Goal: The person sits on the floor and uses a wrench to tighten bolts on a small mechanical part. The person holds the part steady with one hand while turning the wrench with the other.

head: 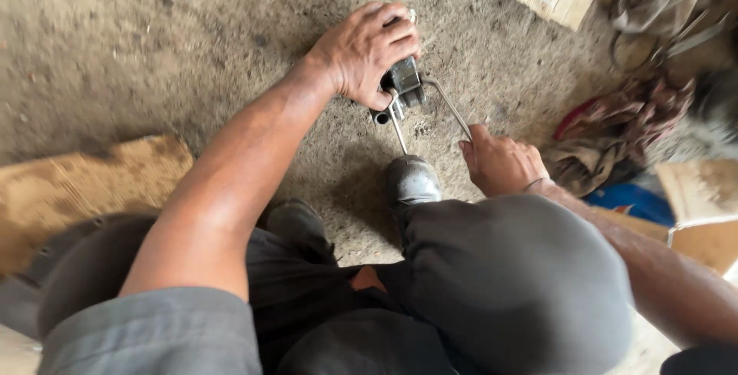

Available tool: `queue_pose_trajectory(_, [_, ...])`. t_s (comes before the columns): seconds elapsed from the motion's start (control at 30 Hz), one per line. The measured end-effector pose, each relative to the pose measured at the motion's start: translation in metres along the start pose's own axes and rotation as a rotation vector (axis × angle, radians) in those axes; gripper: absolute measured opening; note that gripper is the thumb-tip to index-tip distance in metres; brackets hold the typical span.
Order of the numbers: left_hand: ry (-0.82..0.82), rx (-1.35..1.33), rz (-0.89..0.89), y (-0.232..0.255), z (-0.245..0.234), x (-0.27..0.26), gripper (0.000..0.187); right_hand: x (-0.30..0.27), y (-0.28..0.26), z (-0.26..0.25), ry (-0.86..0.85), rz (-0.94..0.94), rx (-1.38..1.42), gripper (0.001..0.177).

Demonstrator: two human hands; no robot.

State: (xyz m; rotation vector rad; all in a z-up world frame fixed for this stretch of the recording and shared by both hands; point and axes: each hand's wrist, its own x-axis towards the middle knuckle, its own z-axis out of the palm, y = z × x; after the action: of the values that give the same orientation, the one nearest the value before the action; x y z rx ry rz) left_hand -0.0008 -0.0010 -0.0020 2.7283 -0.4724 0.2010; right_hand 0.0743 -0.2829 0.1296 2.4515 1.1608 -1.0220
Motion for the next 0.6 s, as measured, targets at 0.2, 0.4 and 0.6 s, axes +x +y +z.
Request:
queue_pose_trajectory(0.2, [-0.118, -0.061, 0.001, -0.002, -0.003, 0.0, 0.067, 0.0, -0.002, 0.001, 0.034, -0.072, 0.056, 0.02])
queue_pose_trajectory(0.4, [-0.152, -0.2, -0.029, 0.01, -0.004, -0.004, 0.072, -0.002, 0.029, 0.032, 0.349, -0.247, 0.146, 0.02])
queue_pose_trajectory(0.6, [-0.321, -0.047, -0.067, 0.031, -0.047, 0.094, 0.075, 0.05, 0.093, 0.104, 0.66, -0.399, -0.153, 0.041])
